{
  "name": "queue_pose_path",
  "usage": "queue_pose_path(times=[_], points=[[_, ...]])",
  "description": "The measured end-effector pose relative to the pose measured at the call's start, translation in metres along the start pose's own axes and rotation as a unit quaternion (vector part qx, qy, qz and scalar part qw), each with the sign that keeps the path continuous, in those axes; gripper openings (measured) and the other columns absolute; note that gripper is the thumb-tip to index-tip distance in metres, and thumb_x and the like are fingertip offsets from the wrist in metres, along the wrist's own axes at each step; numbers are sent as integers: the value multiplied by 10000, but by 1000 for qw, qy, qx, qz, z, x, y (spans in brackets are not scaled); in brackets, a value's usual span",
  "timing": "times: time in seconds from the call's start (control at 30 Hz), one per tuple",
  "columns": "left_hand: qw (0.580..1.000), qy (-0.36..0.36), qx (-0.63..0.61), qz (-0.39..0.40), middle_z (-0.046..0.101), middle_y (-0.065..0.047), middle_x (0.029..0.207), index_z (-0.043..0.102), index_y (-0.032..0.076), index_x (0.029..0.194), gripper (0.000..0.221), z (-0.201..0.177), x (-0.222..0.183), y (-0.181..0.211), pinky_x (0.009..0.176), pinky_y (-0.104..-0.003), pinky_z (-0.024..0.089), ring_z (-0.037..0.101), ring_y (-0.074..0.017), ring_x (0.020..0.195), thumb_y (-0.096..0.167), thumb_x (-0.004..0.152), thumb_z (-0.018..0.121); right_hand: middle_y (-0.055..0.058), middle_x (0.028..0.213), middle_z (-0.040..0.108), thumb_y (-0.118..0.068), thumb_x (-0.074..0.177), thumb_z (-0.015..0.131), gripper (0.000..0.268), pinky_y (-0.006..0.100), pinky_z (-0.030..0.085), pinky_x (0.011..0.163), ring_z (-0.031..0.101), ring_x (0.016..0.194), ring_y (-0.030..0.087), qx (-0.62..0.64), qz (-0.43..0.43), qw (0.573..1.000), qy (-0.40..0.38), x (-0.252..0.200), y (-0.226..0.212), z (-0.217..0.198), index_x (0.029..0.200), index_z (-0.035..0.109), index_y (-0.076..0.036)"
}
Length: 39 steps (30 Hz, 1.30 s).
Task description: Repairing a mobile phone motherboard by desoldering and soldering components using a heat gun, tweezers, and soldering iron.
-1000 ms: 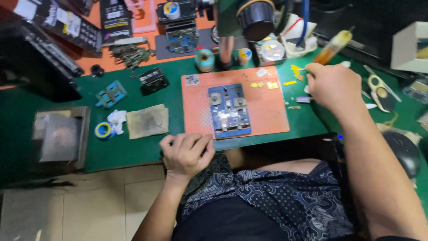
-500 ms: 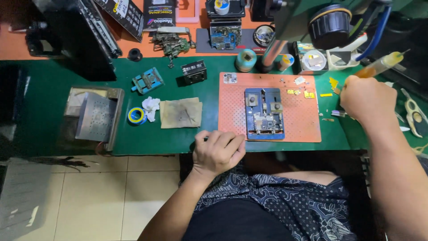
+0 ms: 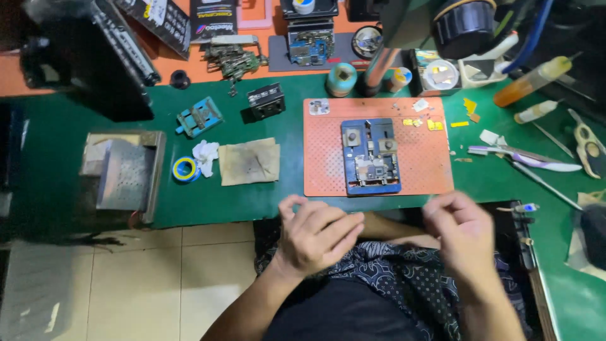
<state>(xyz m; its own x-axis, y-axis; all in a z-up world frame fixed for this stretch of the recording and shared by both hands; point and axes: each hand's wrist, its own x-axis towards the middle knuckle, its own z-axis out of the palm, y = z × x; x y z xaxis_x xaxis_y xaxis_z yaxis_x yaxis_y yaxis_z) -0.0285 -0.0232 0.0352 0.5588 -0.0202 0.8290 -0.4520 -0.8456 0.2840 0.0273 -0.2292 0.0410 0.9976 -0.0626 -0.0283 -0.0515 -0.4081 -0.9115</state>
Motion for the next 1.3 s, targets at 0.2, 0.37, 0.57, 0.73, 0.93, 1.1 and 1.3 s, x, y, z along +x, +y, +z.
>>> queue_pose_path(times=[0.2, 0.37, 0.57, 0.73, 0.93, 1.1, 1.3], points=[[959, -96, -253, 84, 605, -33, 866, 606, 53, 929, 134, 13, 6, 29, 713, -303, 465, 564, -162, 743, 123, 820, 640, 51, 567, 551, -27, 737, 575, 90, 210, 409, 499, 483, 527, 92, 226, 125, 953, -158, -47, 20, 11, 649, 575, -8], [937, -116, -325, 62, 605, -126, 876, 593, -23, 899, 108, 23, 11, 39, 693, -318, 549, 614, -230, 775, -13, 792, 601, 31, 664, 569, -64, 765, 588, 75, 220, 425, 608, 520, 632, 97, 208, 40, 951, -224, -48, 11, -5, 693, 576, -49], [946, -146, -278, 85, 598, -74, 854, 607, 51, 851, 182, 31, 21, 50, 573, -298, 454, 568, -191, 656, 211, 780, 657, 73, 719, 575, -36, 787, 540, 32, 165, 451, 433, 501, 489, 80, 214, -1, 969, -123, -47, 9, -24, 766, 537, -12], [934, -212, -258, 126, 587, -37, 843, 613, 65, 882, 142, 63, 72, 65, 580, -302, 407, 550, -195, 700, 190, 827, 573, 48, 556, 589, -20, 689, 640, 71, 164, 419, 403, 512, 423, 71, 131, 67, 989, 1, -50, 36, -49, 665, 573, -21], [923, -328, -78, 187, 553, -11, 782, 596, 148, 834, 114, 188, 110, 84, 543, -367, 382, 520, -247, 719, 210, 799, 508, 64, 597, 601, -22, 722, 586, 24, 174, 461, 413, 571, 414, 96, 150, 20, 989, 4, -64, 46, -66, 734, 570, -35], [844, -499, 80, 179, 572, -20, 820, 612, 172, 870, 201, 269, 132, 100, 628, -370, 433, 562, -254, 820, 61, 751, 494, 82, 674, 656, -24, 737, 554, 111, 183, 520, 437, 608, 469, 111, 155, -12, 988, -11, -75, 60, -88, 784, 653, -7], [770, -610, 130, 133, 602, -10, 883, 567, 156, 964, 189, 269, 148, 115, 606, -339, 455, 595, -241, 779, 85, 809, 485, 94, 733, 699, -54, 719, 586, 123, 215, 576, 517, 659, 540, 132, 188, 24, 981, -44, -73, 83, -99, 785, 683, -21]])
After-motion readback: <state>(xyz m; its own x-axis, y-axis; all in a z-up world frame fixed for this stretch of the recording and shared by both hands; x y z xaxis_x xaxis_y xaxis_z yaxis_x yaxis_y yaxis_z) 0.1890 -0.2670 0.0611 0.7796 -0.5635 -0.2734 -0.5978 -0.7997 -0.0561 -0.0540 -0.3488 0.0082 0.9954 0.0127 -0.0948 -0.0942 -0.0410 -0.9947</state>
